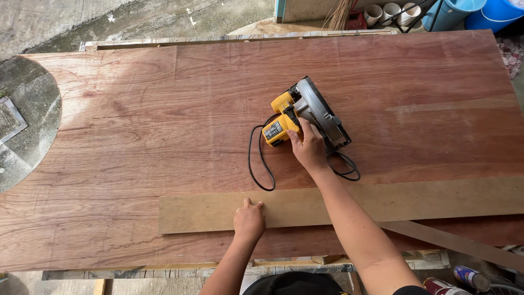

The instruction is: The person measures a wooden board with a tape measure, marks it with a pencil, and positions a circular saw on the board.

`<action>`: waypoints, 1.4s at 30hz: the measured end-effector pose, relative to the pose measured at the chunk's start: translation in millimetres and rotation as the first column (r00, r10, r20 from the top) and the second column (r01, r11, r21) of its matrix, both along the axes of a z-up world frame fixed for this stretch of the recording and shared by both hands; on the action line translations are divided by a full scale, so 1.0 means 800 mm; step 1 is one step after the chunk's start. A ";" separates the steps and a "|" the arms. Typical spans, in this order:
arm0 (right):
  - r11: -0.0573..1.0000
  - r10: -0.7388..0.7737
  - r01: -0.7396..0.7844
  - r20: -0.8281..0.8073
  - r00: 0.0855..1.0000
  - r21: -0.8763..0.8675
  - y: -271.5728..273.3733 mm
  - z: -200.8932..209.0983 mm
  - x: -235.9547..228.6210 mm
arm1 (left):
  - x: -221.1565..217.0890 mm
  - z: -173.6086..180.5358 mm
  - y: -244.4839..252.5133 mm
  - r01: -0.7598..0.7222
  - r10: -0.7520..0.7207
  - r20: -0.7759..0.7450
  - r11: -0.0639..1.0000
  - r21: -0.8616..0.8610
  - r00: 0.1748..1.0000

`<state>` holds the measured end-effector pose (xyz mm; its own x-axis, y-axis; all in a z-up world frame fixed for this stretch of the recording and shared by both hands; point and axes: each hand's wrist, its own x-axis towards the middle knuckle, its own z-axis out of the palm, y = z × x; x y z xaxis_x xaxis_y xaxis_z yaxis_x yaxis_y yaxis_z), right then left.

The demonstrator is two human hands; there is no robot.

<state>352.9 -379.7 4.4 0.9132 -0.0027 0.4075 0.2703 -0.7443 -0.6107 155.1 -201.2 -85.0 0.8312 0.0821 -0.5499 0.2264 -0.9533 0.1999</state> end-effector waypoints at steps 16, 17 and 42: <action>0.996 0.062 -0.037 -0.314 0.947 0.085 0.026 -0.039 -0.153 | 0.000 -0.001 0.004 0.114 -0.114 0.034 0.993 -0.001 0.993; 0.993 0.079 -0.047 -0.319 0.944 0.109 0.034 -0.052 -0.154 | 0.000 0.000 0.003 0.113 -0.113 0.053 0.994 -0.006 0.992; 0.753 0.215 0.214 -0.540 0.813 0.622 -0.037 -0.005 -0.334 | -0.003 0.139 -0.023 -0.722 0.325 -0.801 -0.351 -0.596 0.503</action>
<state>86.1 -409.3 0.3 0.9627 -0.0586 -0.2642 -0.2696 -0.1232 -0.9550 152.8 -219.7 26.5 0.6201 -0.2418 -0.7463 0.7074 0.5836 0.3987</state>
